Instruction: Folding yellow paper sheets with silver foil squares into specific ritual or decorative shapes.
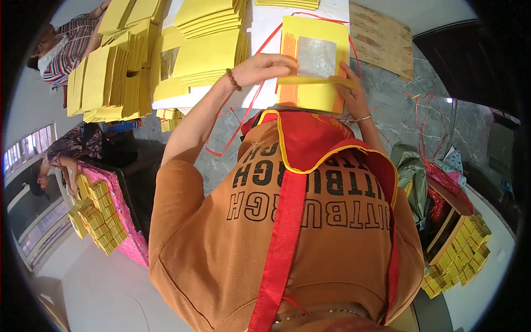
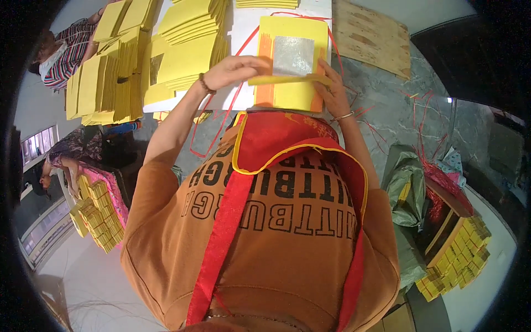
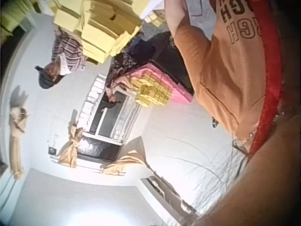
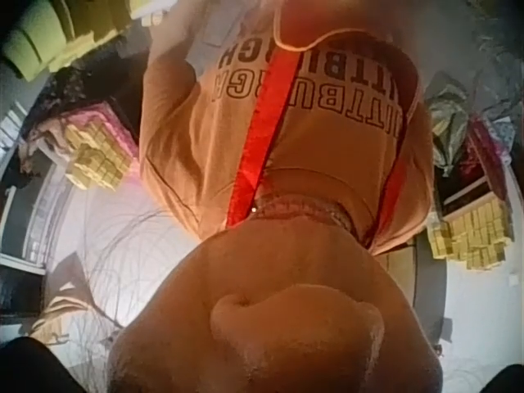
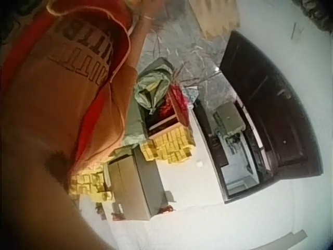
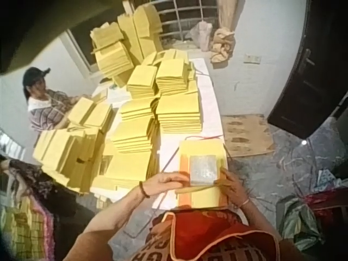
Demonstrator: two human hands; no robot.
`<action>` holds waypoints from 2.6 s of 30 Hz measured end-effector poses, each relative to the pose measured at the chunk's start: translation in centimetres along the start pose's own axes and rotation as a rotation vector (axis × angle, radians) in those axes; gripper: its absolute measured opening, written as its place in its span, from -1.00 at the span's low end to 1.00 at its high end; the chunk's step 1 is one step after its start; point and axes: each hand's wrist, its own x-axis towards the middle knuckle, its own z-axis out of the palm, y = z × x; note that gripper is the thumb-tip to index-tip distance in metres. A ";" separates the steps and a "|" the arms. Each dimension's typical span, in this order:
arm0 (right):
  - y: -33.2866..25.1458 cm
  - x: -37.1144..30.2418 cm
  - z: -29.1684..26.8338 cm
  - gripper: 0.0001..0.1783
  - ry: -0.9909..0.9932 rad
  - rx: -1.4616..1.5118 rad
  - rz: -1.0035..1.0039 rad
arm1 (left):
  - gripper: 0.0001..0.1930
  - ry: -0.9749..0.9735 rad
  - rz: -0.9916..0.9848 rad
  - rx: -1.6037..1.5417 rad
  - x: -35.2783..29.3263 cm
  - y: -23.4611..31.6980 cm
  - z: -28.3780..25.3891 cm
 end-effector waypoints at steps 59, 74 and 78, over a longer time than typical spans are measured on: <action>-6.0 3.6 1.2 -0.53 0.277 -0.283 0.441 | -0.39 0.437 0.194 1.249 1.8 -1.8 7.7; -1.8 0.3 3.4 -0.50 0.337 -0.355 0.100 | -0.41 0.372 0.122 1.340 2.0 -2.5 7.8; -0.9 0.0 3.3 -0.58 0.314 -0.306 0.099 | -0.48 0.361 0.176 1.323 2.0 -2.1 7.6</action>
